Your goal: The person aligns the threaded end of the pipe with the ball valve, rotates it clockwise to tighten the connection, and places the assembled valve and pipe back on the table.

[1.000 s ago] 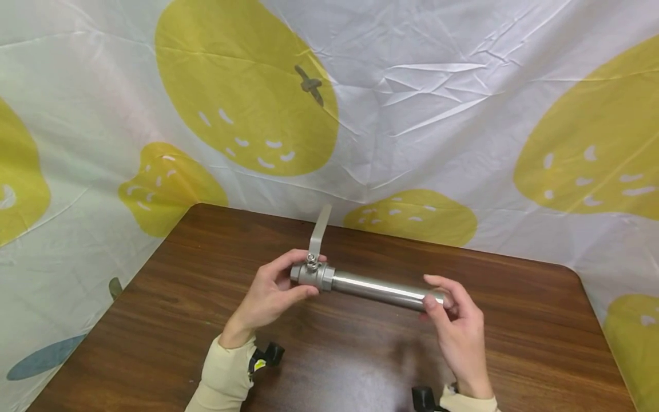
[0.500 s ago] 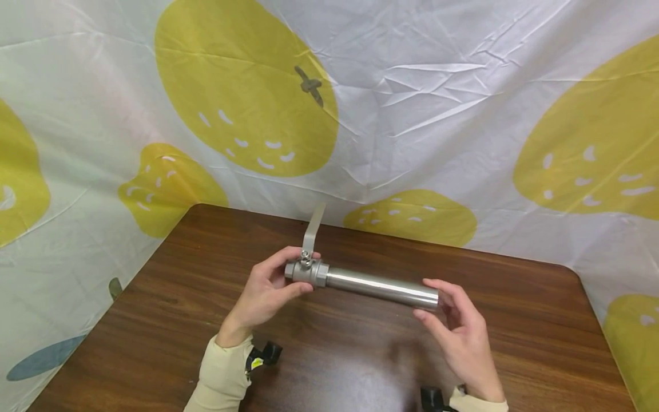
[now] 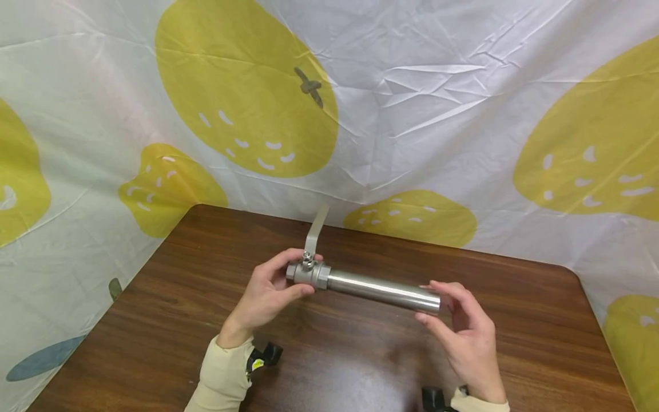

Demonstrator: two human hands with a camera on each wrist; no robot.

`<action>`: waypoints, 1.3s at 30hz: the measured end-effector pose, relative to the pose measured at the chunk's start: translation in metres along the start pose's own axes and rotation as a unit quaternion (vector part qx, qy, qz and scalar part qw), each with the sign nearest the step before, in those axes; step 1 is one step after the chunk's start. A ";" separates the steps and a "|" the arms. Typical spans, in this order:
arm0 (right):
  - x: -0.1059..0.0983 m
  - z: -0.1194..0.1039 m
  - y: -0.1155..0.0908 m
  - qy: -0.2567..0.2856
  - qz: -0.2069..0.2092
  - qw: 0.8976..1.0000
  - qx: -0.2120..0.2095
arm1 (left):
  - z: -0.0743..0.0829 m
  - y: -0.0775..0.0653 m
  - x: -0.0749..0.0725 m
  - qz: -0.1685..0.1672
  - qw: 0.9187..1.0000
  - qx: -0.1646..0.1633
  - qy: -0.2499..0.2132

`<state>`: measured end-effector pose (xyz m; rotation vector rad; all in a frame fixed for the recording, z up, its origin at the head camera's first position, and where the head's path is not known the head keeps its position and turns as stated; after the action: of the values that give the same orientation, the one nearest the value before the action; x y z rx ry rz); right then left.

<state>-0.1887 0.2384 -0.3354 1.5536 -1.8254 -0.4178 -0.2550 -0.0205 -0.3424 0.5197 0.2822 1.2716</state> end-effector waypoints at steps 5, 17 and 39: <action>0.001 -0.001 0.001 0.008 -0.004 1.000 -0.008 | 0.001 0.000 0.001 -0.002 1.000 0.003 0.001; -0.004 -0.001 -0.002 -0.041 0.024 0.999 0.007 | 0.002 0.000 0.002 -0.002 1.000 0.015 0.011; -0.017 0.017 -0.002 -0.165 0.052 0.982 0.077 | 0.005 0.000 0.004 -0.004 0.999 0.036 0.026</action>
<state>-0.1984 0.2509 -0.3536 1.5522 -2.2300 -0.5194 -0.2510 -0.0178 -0.3378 0.5463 0.3746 1.2716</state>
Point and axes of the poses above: each hand's wrist, its own y-axis towards the middle knuckle, its own x-axis out of the palm, z = x × y, the point moved 10 cm from there along y, towards the middle knuckle, and after that the axes turned 14 degrees about z, right-handed, at the moved point
